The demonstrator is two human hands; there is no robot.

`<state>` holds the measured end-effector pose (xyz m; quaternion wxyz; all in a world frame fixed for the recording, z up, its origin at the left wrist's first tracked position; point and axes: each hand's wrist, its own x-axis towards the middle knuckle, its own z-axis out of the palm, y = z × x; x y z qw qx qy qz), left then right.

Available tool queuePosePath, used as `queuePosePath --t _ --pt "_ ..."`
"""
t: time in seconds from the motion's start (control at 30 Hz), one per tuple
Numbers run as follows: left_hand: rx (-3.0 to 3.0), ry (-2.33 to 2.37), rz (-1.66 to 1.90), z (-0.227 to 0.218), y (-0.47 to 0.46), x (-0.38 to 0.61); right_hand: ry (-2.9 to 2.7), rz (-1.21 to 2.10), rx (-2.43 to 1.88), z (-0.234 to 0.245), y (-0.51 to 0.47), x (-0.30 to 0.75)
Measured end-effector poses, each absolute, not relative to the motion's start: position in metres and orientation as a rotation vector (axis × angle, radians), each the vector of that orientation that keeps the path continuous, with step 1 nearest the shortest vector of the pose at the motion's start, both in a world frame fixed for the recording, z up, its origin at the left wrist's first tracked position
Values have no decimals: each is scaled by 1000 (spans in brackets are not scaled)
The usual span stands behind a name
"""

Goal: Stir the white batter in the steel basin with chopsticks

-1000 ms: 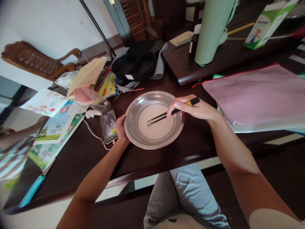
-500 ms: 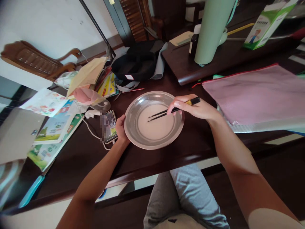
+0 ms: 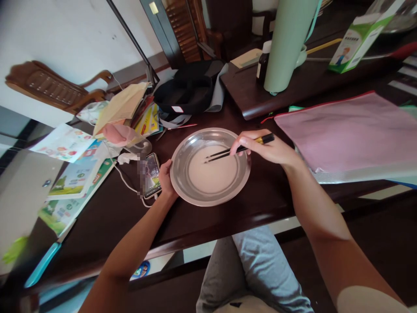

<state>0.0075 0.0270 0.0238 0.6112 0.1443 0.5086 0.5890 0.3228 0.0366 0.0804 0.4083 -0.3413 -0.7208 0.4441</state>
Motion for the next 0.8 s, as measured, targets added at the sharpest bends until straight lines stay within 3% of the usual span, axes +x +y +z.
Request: queuePosePath --t 0.3,0.6,0.8 --pt "365 1151 1352 24 27 7 -1725 1287 -759 82 35 322" --pt "342 1136 1371 26 26 5 -1611 1179 -763 85 37 336" --pt "342 1139 1362 28 25 6 -1852 1250 -785 85 36 321"
